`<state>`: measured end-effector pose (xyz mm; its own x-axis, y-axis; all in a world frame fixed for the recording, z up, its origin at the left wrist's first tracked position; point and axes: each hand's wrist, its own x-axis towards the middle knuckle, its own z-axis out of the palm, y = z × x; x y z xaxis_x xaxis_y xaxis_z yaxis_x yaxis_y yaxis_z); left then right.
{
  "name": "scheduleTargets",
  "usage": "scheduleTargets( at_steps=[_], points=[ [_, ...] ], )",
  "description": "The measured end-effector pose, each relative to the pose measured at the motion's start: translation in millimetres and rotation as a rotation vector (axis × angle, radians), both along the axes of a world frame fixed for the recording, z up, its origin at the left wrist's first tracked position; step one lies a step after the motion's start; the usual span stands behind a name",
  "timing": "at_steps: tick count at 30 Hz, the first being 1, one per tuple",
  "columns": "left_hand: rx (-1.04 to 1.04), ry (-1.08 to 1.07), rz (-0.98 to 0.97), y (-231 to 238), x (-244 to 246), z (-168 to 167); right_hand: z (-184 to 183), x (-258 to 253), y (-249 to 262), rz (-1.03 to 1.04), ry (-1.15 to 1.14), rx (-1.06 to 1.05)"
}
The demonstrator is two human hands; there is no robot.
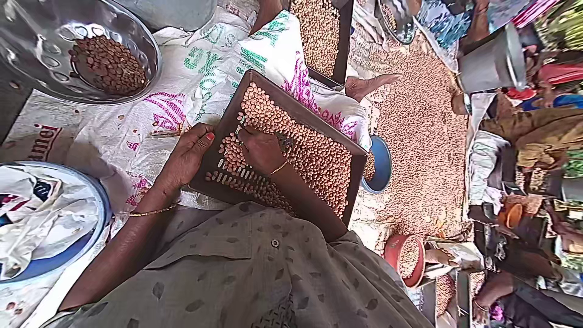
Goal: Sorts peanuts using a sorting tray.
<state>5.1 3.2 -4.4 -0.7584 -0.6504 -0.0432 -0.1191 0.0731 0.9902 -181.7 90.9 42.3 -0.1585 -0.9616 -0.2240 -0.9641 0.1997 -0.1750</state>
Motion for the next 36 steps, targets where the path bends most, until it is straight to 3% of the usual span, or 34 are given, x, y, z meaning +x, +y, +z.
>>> scheduleTargets(
  at_steps=[2, 4, 6, 8, 10, 13, 17, 20, 23, 26, 28, 30, 32, 34, 36],
  points=[
    [0.008, 0.008, 0.001, 0, 0, 1, -3, -15, 0, -0.085, -0.105, -0.076],
    [0.009, 0.027, 0.007, 0, 0, 1, 1, -49, -1, -0.270, -0.386, -0.481],
    [0.011, 0.046, 0.005, 1, 2, -2, 28, -79, -4, -0.521, -0.774, -0.923],
    [0.018, 0.045, 0.003, 2, 3, -3, 58, -96, -4, -0.672, -1.010, -1.052],
    [0.021, 0.045, 0.002, 2, 3, -5, 55, -90, 0, -0.597, -0.989, -0.965],
    [0.030, 0.032, 0.009, 1, 1, -2, 22, -52, 7, -0.307, -0.843, -0.539],
    [0.016, -0.018, -0.003, 0, 3, -3, -22, -9, 5, 0.026, -0.298, -0.282],
    [0.016, -0.028, 0.002, 0, 1, 0, -12, 8, 5, 0.046, -0.090, -0.122],
    [0.019, -0.020, 0.009, 1, 2, -3, -14, 19, 16, 0.079, 0.050, -0.143],
    [0.014, -0.020, 0.003, 2, 5, -6, -12, 11, 9, -0.001, -0.065, -0.167],
    [0.026, -0.029, 0.007, 2, 3, -2, -8, -20, 1, -0.175, -0.272, -0.522],
    [0.048, -0.023, 0.007, 2, 2, -2, 18, -57, -5, -0.408, -0.596, -0.878],
    [0.058, -0.022, 0.007, 1, 2, -3, 48, -85, -4, -0.562, -0.815, -0.972],
    [0.044, -0.040, 0.009, 0, 0, -1, 42, -96, 1, -0.541, -0.669, -0.886],
    [0.025, -0.040, 0.011, -2, -2, -3, 10, -95, 11, -0.332, -0.283, -0.674]
  ],
)
